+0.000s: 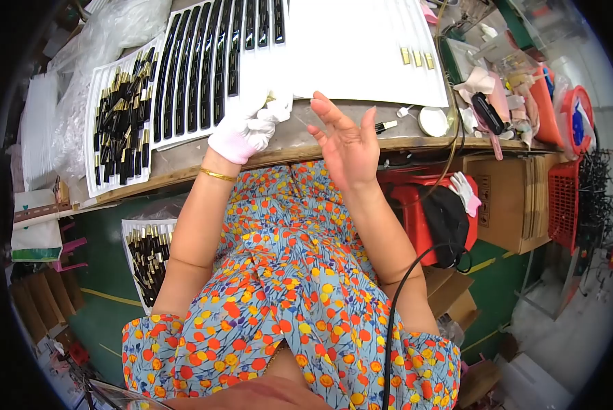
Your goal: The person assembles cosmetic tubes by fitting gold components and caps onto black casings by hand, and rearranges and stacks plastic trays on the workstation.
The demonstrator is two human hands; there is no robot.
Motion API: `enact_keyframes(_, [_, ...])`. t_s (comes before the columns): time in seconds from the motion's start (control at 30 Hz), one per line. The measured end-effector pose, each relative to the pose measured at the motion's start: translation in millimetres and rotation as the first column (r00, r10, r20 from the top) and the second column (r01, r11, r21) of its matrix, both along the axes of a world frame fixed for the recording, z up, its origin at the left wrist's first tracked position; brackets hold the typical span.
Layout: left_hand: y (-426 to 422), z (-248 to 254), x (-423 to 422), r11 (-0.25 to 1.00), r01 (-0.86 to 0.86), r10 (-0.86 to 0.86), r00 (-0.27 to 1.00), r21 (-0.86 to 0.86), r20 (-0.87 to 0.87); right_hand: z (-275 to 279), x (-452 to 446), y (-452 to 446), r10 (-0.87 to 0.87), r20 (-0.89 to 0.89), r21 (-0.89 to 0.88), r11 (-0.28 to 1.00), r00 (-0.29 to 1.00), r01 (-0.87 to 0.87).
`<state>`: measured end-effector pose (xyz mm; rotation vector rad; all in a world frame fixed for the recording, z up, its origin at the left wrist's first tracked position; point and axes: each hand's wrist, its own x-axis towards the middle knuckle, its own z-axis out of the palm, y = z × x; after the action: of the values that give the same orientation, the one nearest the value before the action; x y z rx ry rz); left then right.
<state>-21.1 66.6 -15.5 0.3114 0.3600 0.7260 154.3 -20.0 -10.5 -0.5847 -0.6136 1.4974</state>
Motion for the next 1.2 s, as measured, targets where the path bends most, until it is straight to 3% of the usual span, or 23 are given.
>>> enact_keyframes(0.03, [-3.2,4.2,3.0,0.989,-0.139,0.143,0.982,0.043,-0.126,-0.8,-0.5,0.3,0.021,-0.070,-0.033,0.999,0.997,-0.023])
enact_keyframes(0.13, [-5.3,3.5,3.1,0.976,-0.192,0.209,0.960,0.102,-0.189,-2.7,-1.5,1.4,0.057,-0.170,-0.080,0.994,0.984,-0.072])
enact_keyframes(0.27, [-4.3,2.9,-9.6,0.986,-0.165,0.169,0.972,0.038,-0.164,-4.3,-1.9,0.7,0.067,-0.191,-0.118,0.989,0.979,-0.091])
enact_keyframes(0.3, [-1.4,0.2,-14.4,0.998,-0.054,0.056,0.997,0.029,-0.061,-3.2,-2.8,0.2,0.066,-0.191,-0.119,0.989,0.979,-0.090])
enact_keyframes(0.33, [-0.2,-1.5,-16.7,0.998,0.057,-0.058,0.997,0.031,0.042,-1.1,-4.1,-0.3,0.062,-0.143,-0.108,0.991,0.988,-0.078])
enact_keyframes(0.37, [-1.4,-2.6,-15.5,0.998,0.057,-0.058,0.997,0.030,0.042,0.1,-5.0,-0.5,0.057,-0.095,-0.096,0.993,0.994,-0.066])
enact_keyframes(0.4, [-4.8,2.1,-10.8,0.998,0.007,0.000,0.994,0.067,-0.105,-0.1,-5.7,-0.6,0.057,-0.095,-0.096,0.993,0.994,-0.066])
enact_keyframes(0.43, [-7.7,4.9,-6.1,0.993,-0.037,0.063,0.967,0.110,-0.247,-0.4,-6.6,-0.7,0.037,0.089,-0.020,0.999,0.995,-0.035])
enact_keyframes(0.47, [-9.6,4.9,-2.7,0.993,-0.040,0.066,0.966,0.109,-0.251,-1.2,-8.3,-0.3,0.004,0.264,0.060,0.998,0.964,-0.021])
enact_keyframes(0.5, [-11.8,5.8,0.3,0.983,-0.038,0.085,0.961,0.180,-0.262,-0.4,-10.9,0.3,0.010,0.261,0.061,0.998,0.965,-0.027])
enact_keyframes(0.57, [-17.7,13.0,7.4,0.962,-0.072,0.152,0.942,0.262,-0.300,3.0,-15.4,1.1,-0.137,0.559,0.230,0.973,0.818,0.006])
enact_keyframes(0.6, [-18.5,13.8,7.2,0.963,-0.073,0.153,0.941,0.260,-0.302,2.5,-16.3,1.9,-0.135,0.558,0.228,0.974,0.819,0.005])
enact_keyframes(0.67, [-19.6,13.7,8.5,0.959,-0.021,0.107,0.950,0.281,-0.293,1.8,-16.7,4.0,-0.305,0.705,0.416,0.909,0.640,-0.025])
enact_keyframes(0.8, [-18.1,11.2,8.1,0.944,0.000,0.095,0.957,0.329,-0.273,8.4,-18.0,6.6,-0.413,0.764,0.502,0.863,0.496,-0.055])
enact_keyframes(0.87, [-19.8,14.1,8.8,0.980,0.014,0.032,0.974,0.197,-0.225,9.1,-18.0,8.2,-0.510,0.783,0.572,0.815,0.357,-0.091])
enact_keyframes(0.9, [-20.6,13.5,9.1,0.980,0.014,0.031,0.973,0.196,-0.227,8.5,-17.7,8.5,-0.509,0.783,0.571,0.816,0.358,-0.090])
enact_keyframes(0.97, [-22.1,11.5,9.8,1.000,0.003,0.002,0.983,0.027,-0.184,7.1,-17.0,8.7,-0.563,0.766,0.622,0.772,0.309,-0.134])
enact_keyframes(1.1, [-28.5,15.1,17.5,0.994,-0.106,0.103,0.963,0.003,-0.251,8.8,-13.4,6.8,-0.564,0.756,0.632,0.761,0.331,-0.148])
enact_keyframes(1.2, [-29.1,1.8,17.5,0.980,-0.172,0.193,0.948,0.103,-0.252,11.7,-14.5,3.1,-0.457,0.773,0.554,0.824,0.440,-0.117])
